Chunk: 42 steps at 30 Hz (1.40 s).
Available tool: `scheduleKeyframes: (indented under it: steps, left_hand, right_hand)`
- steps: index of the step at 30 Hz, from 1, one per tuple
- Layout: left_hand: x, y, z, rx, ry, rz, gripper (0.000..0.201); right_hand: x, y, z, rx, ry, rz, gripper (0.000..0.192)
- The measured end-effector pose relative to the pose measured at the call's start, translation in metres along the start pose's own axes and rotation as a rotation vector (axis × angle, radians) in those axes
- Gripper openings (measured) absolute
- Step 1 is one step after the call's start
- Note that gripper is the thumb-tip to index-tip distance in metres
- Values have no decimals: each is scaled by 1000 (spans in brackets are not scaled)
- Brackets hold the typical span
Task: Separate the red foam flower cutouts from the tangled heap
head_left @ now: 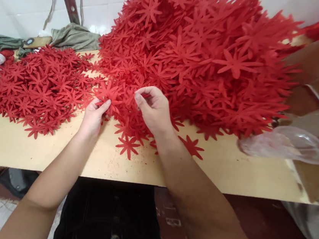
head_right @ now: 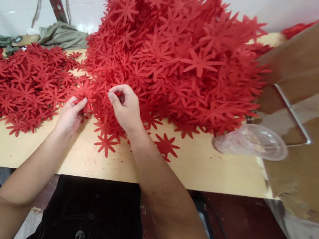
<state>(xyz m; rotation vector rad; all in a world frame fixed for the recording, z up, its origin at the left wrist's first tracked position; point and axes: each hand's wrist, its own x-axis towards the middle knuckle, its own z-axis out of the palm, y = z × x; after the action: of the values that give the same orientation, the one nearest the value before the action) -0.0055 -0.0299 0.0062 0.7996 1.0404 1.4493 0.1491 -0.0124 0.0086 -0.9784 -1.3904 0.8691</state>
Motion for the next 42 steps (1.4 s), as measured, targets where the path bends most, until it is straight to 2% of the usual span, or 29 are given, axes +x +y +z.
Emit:
scheduleKeyframes:
  steps: [5, 8, 11, 13, 19, 24, 29, 31, 35, 38, 42]
  left_hand:
    - [-2, -2, 2, 47, -36, 66, 37]
    - [-3, -4, 3, 102, -35, 113, 40]
    - [-3, -6, 2, 127, -48, 117, 44]
    - [-3, -7, 3, 126, -71, 111, 46]
    - [-6, -7, 8, 120, -101, 42, 41]
    - [-9, -6, 11, 119, -114, 12, 40]
    - [-9, -9, 9, 94, -101, -22, 37]
    - [-7, -9, 8, 86, -87, -11, 35]
    - [-6, -8, 7, 97, -62, 20, 34]
    - [-6, -6, 8, 97, -33, 37, 31]
    - [-8, -3, 9, 64, -31, 51, 28]
  right_hand:
    - [-2, -2, -5, -432, 201, -228, 38]
    - [-7, -7, 0, -522, 138, -294, 38]
    - [-12, -6, 9, -381, -28, -270, 38]
    - [-14, -1, 14, -249, -111, -205, 38]
    - [-14, 4, 20, 107, -206, 60, 26]
    - [-11, -1, 21, 192, -114, 72, 30]
    - [-2, 11, 5, 139, 65, 92, 21]
    - [2, 17, -3, 53, 149, 30, 19]
    - [3, 20, -9, -226, 266, -159, 40]
    - [-3, 10, -2, -291, 148, -211, 37]
    - [-13, -2, 12, -172, -101, -149, 30]
